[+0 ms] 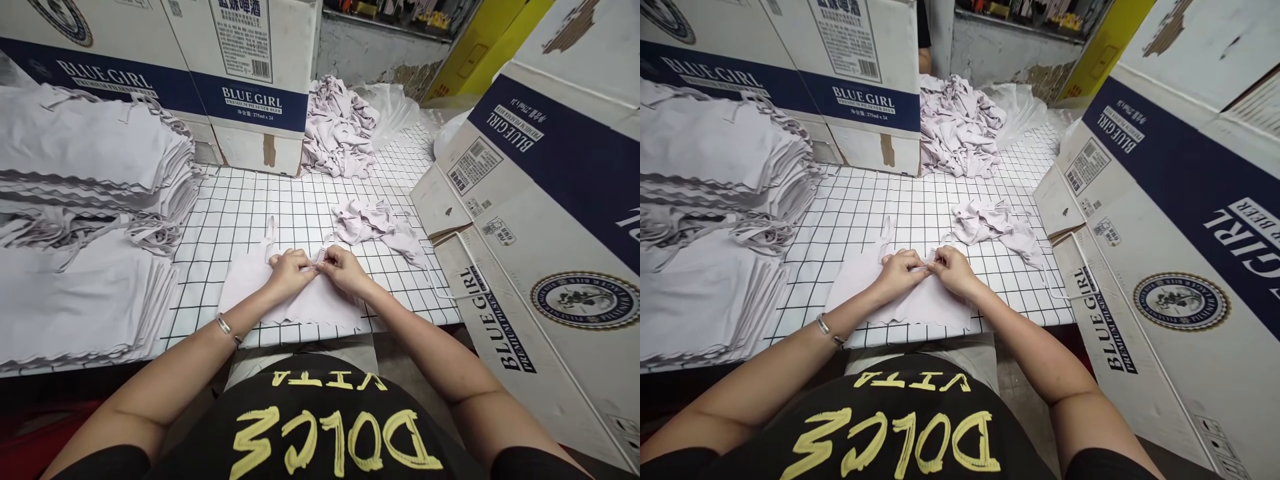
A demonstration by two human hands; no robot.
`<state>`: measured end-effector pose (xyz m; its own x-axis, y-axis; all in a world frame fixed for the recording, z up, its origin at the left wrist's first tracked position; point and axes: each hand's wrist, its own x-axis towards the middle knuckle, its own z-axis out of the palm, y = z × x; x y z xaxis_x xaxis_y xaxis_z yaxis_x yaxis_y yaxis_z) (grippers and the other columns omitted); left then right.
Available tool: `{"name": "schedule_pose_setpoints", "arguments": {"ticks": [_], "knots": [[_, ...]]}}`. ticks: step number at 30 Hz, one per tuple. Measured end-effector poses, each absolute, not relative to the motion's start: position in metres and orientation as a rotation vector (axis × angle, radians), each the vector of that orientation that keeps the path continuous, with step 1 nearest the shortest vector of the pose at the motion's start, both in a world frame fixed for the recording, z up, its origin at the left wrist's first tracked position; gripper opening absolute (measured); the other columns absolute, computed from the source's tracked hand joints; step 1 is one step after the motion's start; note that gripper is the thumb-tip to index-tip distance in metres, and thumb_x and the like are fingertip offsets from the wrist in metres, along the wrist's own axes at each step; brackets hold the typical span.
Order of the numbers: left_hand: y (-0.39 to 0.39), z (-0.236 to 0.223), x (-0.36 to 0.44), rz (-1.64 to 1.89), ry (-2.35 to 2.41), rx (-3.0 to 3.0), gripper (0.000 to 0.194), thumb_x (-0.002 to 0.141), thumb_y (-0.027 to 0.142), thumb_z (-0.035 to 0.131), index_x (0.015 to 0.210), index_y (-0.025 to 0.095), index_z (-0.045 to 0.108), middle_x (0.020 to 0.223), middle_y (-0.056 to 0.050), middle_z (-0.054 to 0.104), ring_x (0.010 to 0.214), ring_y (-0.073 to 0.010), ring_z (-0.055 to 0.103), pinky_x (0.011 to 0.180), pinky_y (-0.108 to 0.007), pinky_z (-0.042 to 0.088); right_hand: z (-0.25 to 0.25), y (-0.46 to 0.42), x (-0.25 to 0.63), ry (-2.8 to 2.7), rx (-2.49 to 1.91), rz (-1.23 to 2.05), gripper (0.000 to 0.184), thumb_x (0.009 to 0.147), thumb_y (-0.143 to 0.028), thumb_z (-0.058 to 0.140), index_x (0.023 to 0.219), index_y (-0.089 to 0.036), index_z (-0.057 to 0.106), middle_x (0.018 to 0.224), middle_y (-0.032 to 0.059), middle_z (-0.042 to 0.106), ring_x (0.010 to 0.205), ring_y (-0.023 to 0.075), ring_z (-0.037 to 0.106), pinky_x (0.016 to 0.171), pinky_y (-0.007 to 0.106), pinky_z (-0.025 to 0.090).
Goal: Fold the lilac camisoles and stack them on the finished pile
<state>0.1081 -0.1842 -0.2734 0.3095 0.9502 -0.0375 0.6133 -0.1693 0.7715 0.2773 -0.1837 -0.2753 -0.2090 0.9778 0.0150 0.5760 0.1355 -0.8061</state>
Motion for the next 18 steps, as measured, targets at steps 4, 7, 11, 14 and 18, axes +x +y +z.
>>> {"name": "schedule_pose_setpoints", "arguments": {"ticks": [4, 7, 11, 14, 18], "knots": [[-0.185, -0.274, 0.106, 0.639, 1.401, 1.870, 0.016, 0.079, 0.034, 0.065, 0.070, 0.022, 0.071, 0.081, 0.001, 0.065, 0.094, -0.0210, 0.054, 0.091, -0.043, 0.025, -0.268, -0.183, 0.282, -2.114, -1.403, 0.637, 0.019, 0.077, -0.014, 0.057, 0.065, -0.020, 0.044, 0.076, 0.0035, 0.050, 0.079, 0.0191, 0.044, 0.074, 0.033, 0.035], [-0.187, -0.272, 0.105, 0.576, 1.367, 1.907, 0.017, 0.080, 0.036, 0.063, 0.074, 0.023, 0.071, 0.086, 0.000, 0.067, 0.096, -0.0224, 0.053, 0.091, -0.044, 0.025, -0.265, -0.182, 0.288, -2.102, -1.453, 0.750, 0.021, 0.077, -0.018, 0.059, 0.063, -0.020, 0.043, 0.075, 0.0024, 0.050, 0.076, 0.0179, 0.045, 0.071, 0.032, 0.036], [-0.186, -0.271, 0.109, 0.541, 1.357, 1.928, 0.017, 0.082, 0.034, 0.060, 0.077, 0.023, 0.072, 0.088, -0.001, 0.066, 0.097, -0.0228, 0.052, 0.091, -0.043, 0.026, -0.264, -0.177, 0.291, -1.904, -1.501, 1.218, 0.024, 0.075, -0.033, 0.063, 0.065, -0.019, 0.047, 0.069, -0.0011, 0.048, 0.065, 0.0140, 0.045, 0.060, 0.027, 0.036], [-0.186, -0.270, 0.112, 0.505, 1.372, 1.973, 0.019, 0.084, 0.033, 0.057, 0.075, 0.023, 0.071, 0.089, -0.001, 0.066, 0.098, -0.0229, 0.053, 0.091, -0.044, 0.027, -0.262, -0.173, 0.293, -1.891, -1.539, 1.309, 0.023, 0.074, -0.036, 0.064, 0.067, -0.019, 0.050, 0.064, -0.0015, 0.049, 0.062, 0.0137, 0.046, 0.056, 0.026, 0.034], [-0.199, -0.256, 0.085, 0.505, 1.506, 2.134, 0.032, 0.090, 0.042, 0.049, 0.112, 0.025, 0.064, 0.116, -0.007, 0.060, 0.112, -0.0276, 0.049, 0.093, -0.046, 0.028, -0.250, -0.183, 0.305, -1.924, -1.800, 0.779, 0.029, 0.068, -0.039, 0.072, 0.076, -0.020, 0.051, 0.076, 0.0024, 0.056, 0.069, 0.0170, 0.050, 0.060, 0.028, 0.034]]}}
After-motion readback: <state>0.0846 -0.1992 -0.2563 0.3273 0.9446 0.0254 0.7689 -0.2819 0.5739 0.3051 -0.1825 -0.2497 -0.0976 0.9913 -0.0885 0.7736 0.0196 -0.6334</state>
